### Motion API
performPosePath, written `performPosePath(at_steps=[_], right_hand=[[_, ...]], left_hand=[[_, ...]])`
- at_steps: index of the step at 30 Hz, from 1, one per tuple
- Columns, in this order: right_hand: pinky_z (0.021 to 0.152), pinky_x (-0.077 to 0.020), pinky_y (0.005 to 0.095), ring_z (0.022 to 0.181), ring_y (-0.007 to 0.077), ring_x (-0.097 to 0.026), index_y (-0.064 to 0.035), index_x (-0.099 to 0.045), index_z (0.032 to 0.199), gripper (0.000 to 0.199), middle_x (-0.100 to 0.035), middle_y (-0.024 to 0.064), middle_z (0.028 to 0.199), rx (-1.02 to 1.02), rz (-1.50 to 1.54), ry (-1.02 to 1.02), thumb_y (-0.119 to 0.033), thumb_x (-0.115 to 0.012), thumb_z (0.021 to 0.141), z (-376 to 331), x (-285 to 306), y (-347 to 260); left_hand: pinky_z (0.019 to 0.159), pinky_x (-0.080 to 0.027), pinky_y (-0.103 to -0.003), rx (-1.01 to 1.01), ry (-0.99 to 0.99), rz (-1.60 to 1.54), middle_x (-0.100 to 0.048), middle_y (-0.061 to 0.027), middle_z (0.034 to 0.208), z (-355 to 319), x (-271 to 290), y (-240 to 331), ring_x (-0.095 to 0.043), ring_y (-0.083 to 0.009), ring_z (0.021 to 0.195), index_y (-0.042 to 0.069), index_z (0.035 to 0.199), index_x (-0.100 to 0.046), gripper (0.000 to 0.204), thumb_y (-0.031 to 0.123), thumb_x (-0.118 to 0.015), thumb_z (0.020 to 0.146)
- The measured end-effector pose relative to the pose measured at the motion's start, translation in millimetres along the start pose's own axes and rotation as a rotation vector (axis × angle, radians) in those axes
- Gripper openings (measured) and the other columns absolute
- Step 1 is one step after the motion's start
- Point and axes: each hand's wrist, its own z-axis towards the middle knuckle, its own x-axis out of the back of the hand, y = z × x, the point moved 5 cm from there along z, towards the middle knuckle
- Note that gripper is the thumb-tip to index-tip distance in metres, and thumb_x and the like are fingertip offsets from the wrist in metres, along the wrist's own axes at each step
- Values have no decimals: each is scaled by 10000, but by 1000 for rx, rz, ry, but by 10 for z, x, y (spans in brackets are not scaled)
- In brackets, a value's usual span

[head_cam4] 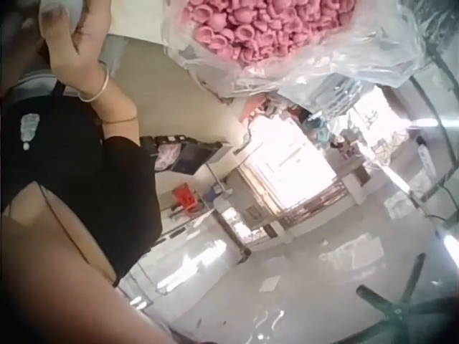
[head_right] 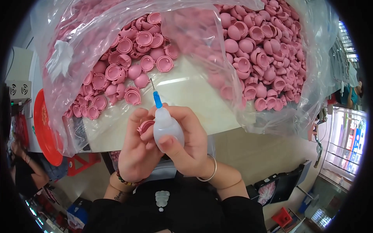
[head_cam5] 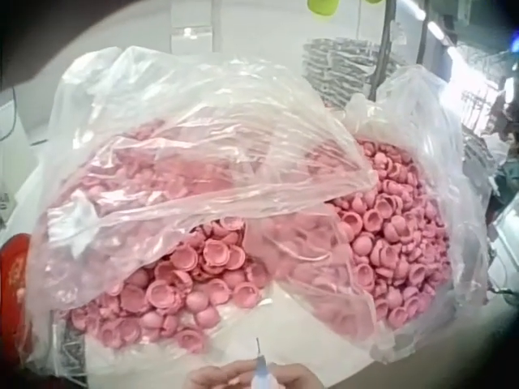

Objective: The person assembles plastic toys by applying glue from a bottle to casing pieces, pressing the parts together by hand, wiping them with a cloth, and placing the assembled toys onto a tray.

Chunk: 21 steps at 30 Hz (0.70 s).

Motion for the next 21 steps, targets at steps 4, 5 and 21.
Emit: performPosePath(at_steps=[4, 5, 21], right_hand=[[660, -461, 245, 789, 152, -565, 12, -325, 1145, 390, -579, 140, 913, 60, -3, 9, -202, -505, 874, -1, 8, -19], [660, -461, 245, 789, 152, -565, 12, -325, 1145, 390, -579, 140, 913, 58, -10, 17, -202, -505, 874, -8, 20, -27], [446, -415, 257, 484, 157, -483, -19, -270, 1159, 619, -510, 97, 581, 54, -127, 261, -522, -433, 837, 62, 37, -126]], left_hand=[[830, -366, -268, 41, 157, 114, -359, -26, 1210, -63, 29, -56, -416, -119, 952, 60, 1341, -171, 712, 275, -571, 793], [830, -366, -268, 47, 152, 107, -359, -26, 1210, -64, 54, -54, -416, -119, 952, 60, 1341, -171, 712, 275, -571, 793], [618, -425, -218, -179, 157, 98, -491, -169, 1122, -43, 226, -42, -546, -164, 823, 22, 1071, -357, 218, 9, -425, 864]])
